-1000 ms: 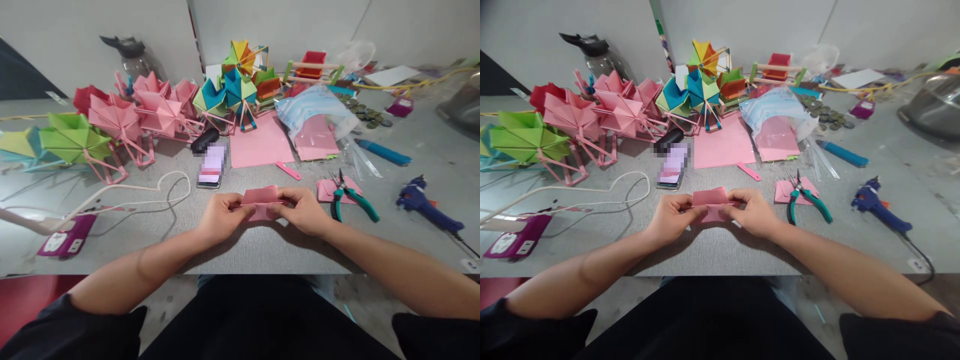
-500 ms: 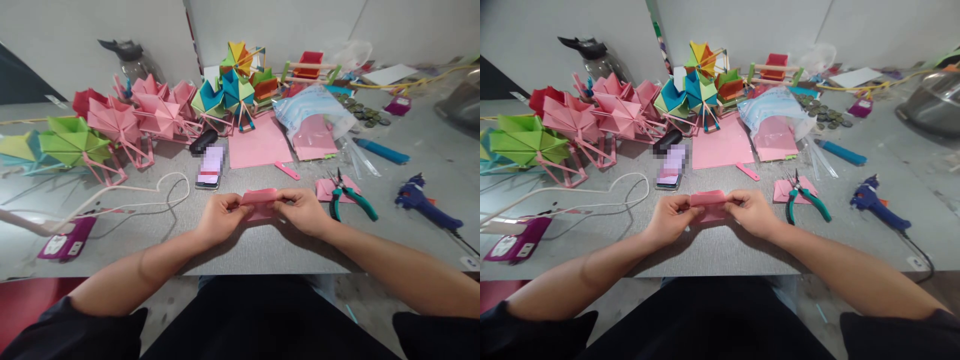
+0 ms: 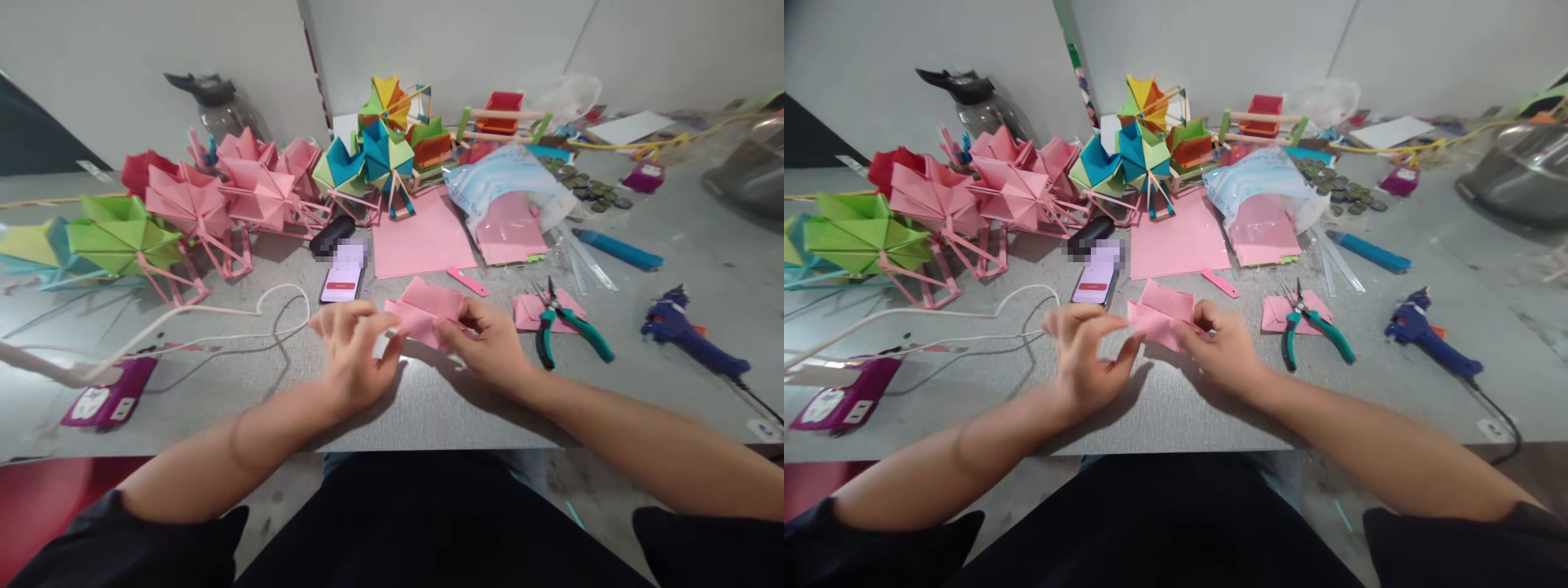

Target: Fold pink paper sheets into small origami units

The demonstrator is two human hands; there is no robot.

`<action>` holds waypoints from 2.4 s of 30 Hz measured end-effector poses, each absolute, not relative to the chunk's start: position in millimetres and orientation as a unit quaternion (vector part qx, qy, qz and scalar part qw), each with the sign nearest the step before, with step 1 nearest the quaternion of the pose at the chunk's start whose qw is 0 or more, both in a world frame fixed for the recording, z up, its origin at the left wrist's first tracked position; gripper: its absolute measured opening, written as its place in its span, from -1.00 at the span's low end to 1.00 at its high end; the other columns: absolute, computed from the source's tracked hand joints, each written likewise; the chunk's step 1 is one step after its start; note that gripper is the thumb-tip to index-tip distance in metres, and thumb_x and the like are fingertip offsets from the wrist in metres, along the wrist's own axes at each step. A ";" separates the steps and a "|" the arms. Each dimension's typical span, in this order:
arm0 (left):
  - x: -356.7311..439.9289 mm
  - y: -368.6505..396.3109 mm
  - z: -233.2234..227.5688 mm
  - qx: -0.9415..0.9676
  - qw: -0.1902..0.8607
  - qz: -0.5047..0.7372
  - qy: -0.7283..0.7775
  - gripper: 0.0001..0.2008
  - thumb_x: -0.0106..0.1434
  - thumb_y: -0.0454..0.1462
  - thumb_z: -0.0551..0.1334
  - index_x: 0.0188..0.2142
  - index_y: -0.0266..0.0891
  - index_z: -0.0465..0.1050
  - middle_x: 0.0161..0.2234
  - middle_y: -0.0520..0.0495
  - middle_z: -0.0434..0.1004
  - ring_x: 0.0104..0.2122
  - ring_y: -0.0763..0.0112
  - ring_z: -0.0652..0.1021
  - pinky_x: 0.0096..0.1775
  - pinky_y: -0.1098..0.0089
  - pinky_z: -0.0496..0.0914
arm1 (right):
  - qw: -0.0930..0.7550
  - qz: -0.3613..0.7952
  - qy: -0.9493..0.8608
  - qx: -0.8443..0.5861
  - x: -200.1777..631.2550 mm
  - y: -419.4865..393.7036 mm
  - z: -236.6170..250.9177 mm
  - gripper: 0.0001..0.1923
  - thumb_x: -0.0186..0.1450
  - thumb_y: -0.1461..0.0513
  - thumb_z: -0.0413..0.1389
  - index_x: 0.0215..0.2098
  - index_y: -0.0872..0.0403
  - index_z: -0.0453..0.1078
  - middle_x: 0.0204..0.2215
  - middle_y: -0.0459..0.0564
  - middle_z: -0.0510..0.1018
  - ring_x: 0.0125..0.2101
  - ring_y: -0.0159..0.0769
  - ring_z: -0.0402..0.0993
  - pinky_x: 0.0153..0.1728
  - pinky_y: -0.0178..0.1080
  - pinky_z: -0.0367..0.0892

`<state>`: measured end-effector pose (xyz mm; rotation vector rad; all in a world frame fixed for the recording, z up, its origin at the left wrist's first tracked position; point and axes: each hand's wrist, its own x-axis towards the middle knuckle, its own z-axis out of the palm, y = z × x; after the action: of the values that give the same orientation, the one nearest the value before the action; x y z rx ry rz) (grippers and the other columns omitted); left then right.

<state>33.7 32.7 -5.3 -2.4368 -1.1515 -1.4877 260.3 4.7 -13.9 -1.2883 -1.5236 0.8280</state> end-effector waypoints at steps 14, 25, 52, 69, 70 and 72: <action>38.0 28.2 0.6 -0.781 -0.296 -0.421 -0.352 -0.82 0.50 -0.24 0.26 -0.06 -0.23 0.64 -0.16 -0.14 0.78 -0.18 0.27 0.73 -0.08 0.30 0.58 | 0.417 0.180 -0.792 -0.407 254.9 -6.4 -11.7 -0.79 0.58 0.21 0.08 0.07 -0.05 0.53 -0.08 0.06 0.74 -0.08 -0.10 0.70 -0.02 -0.01 0.56; 39.8 29.5 3.0 -0.691 -0.426 -0.442 -0.380 -0.86 0.37 -0.24 0.34 -0.27 -0.25 0.66 -0.42 -0.03 0.69 -0.43 0.42 0.62 -0.33 0.42 0.51 | 0.477 0.469 -0.579 -0.466 264.0 5.0 -15.8 -0.55 0.33 -0.06 0.40 0.03 0.01 0.54 -0.17 0.09 0.71 -0.19 -0.06 0.68 -0.12 0.06 0.64; 37.0 32.8 7.8 -0.641 -0.546 -0.406 -0.356 -0.89 0.24 -0.27 0.36 -0.28 -0.23 0.69 -0.45 -0.01 0.64 -0.53 0.51 0.47 -0.50 0.49 0.34 | 0.464 0.430 -0.654 -0.414 269.0 3.5 -6.5 -0.87 0.41 0.11 0.33 -0.18 -0.02 0.65 -0.30 -0.01 0.72 -0.32 -0.26 0.63 -0.28 -0.20 0.56; 28.7 30.7 5.9 -0.630 -0.507 -0.461 -0.364 -0.78 0.29 -0.28 0.27 -0.45 -0.14 0.67 -0.41 -0.08 0.74 -0.42 0.32 0.65 -0.35 0.30 0.54 | 0.449 0.459 -0.673 -0.366 278.7 4.3 5.7 -0.64 0.37 0.35 0.15 -0.27 -0.13 0.78 -0.18 -0.03 0.80 -0.23 -0.21 0.76 -0.27 -0.18 0.64; 27.9 30.9 6.7 -0.647 -0.496 -0.457 -0.357 -0.78 0.30 -0.28 0.26 -0.44 -0.14 0.66 -0.43 -0.08 0.73 -0.44 0.34 0.63 -0.37 0.32 0.52 | 0.438 0.440 -0.696 -0.361 279.6 4.6 6.5 -0.62 0.37 0.37 0.12 -0.26 -0.12 0.78 -0.17 -0.03 0.80 -0.23 -0.21 0.76 -0.26 -0.18 0.64; 26.8 31.4 8.1 -0.689 -0.467 -0.448 -0.327 -0.83 0.32 -0.27 0.28 -0.38 -0.17 0.63 -0.47 -0.05 0.68 -0.50 0.40 0.59 -0.42 0.37 0.48 | 0.413 0.385 -0.751 -0.343 282.2 5.7 6.4 -0.58 0.37 0.39 0.09 -0.19 -0.13 0.77 -0.14 -0.03 0.79 -0.22 -0.23 0.75 -0.24 -0.18 0.65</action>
<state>26.8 31.4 8.1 -3.2044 -1.5207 -2.0826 282.2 5.7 6.4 -0.8634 -1.8877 0.9693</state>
